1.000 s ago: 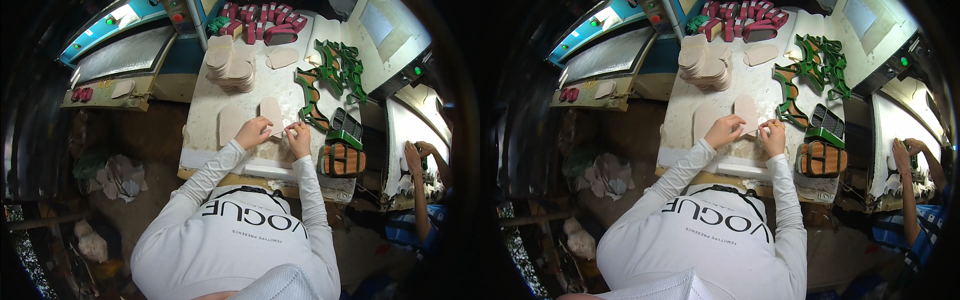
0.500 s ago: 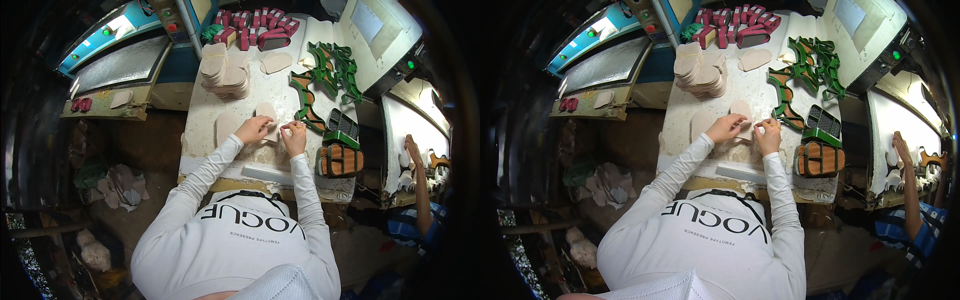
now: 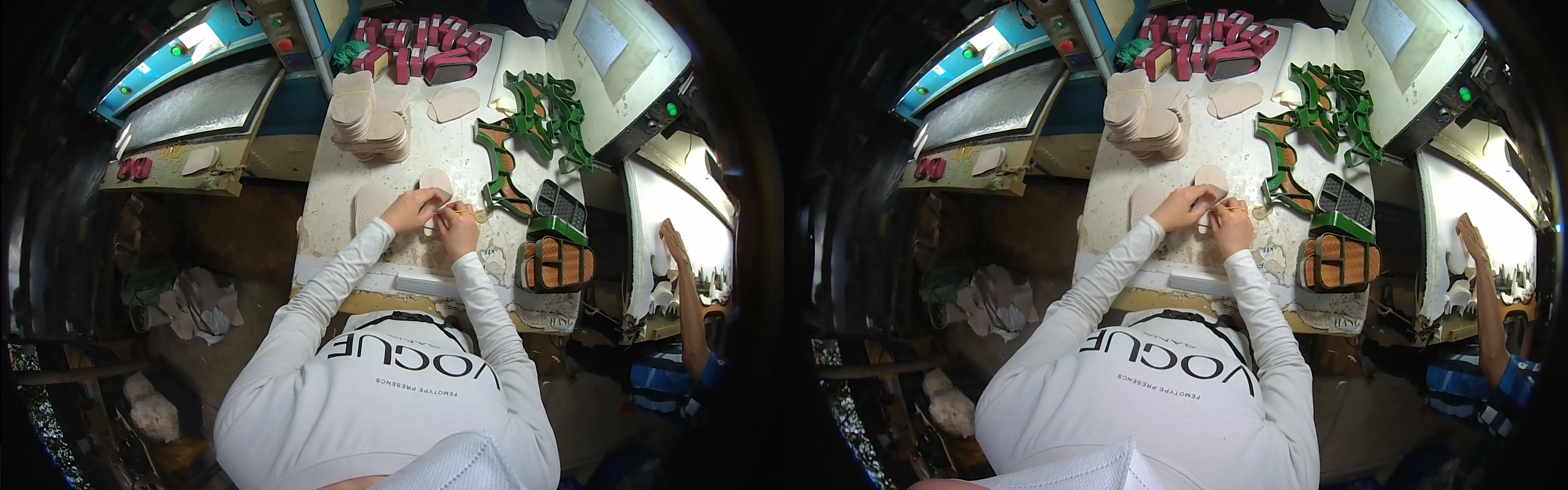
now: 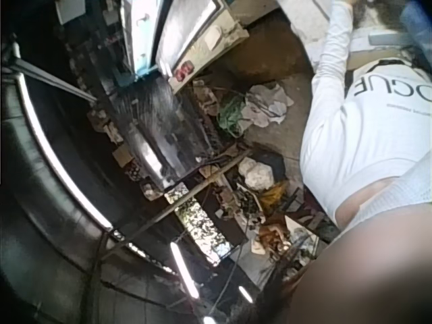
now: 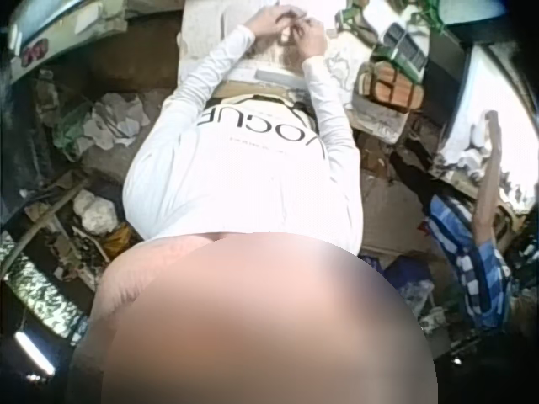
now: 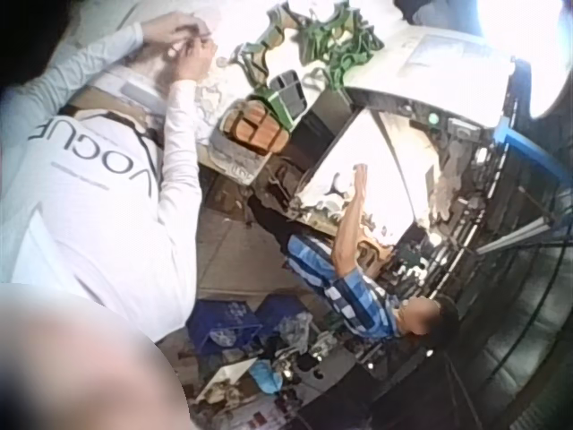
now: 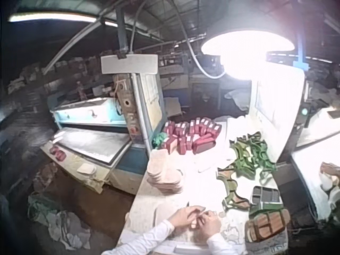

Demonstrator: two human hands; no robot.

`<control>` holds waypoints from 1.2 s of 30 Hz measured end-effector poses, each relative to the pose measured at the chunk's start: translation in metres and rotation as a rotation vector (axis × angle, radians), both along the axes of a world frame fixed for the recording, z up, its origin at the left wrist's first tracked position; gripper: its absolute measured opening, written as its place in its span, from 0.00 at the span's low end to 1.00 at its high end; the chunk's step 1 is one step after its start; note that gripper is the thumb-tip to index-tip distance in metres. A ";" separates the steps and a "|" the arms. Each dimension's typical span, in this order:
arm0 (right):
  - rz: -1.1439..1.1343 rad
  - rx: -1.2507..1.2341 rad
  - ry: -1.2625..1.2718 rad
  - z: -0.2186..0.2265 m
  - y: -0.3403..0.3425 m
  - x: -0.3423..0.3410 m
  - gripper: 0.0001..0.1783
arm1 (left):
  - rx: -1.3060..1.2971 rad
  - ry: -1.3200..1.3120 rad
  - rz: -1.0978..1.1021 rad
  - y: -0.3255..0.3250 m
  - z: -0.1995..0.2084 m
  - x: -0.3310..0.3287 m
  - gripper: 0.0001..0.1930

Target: The person picks up beige insoles and aligns them in pairs, then applies adhesive strips to the insoles and places them on the table. The person handles multiple insoles and adhesive strips throughout the clip.

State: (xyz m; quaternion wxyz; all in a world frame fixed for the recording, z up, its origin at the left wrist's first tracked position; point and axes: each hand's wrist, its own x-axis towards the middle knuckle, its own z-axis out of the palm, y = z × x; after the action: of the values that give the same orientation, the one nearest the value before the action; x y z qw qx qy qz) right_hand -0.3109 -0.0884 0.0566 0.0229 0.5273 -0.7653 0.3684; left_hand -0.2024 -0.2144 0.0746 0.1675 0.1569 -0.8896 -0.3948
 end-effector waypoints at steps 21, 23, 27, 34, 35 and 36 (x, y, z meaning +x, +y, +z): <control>0.073 0.126 -0.014 0.000 -0.003 0.019 0.11 | -0.028 0.080 0.013 -0.008 -0.001 0.002 0.13; 0.038 0.134 0.055 0.000 -0.004 0.017 0.11 | 0.007 0.063 0.021 -0.008 -0.003 0.003 0.12; -0.087 0.126 0.006 0.000 -0.005 0.005 0.11 | -0.109 0.066 0.026 -0.001 -0.005 0.004 0.14; -0.127 -0.063 -0.341 0.002 0.015 -0.041 0.11 | -0.255 0.075 0.015 0.015 -0.005 0.010 0.24; -0.109 -0.069 -0.381 0.001 0.017 -0.044 0.12 | -0.246 0.086 0.018 0.016 -0.004 0.009 0.23; -0.093 -0.073 -0.434 0.001 0.019 -0.045 0.12 | -0.231 0.088 0.022 0.015 -0.003 0.008 0.21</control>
State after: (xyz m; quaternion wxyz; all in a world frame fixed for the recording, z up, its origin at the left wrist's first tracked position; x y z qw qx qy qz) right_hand -0.3557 -0.0691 0.0572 -0.1062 0.3985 -0.7621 0.4990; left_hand -0.1944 -0.1997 0.0718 0.2277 0.1290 -0.9191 -0.2944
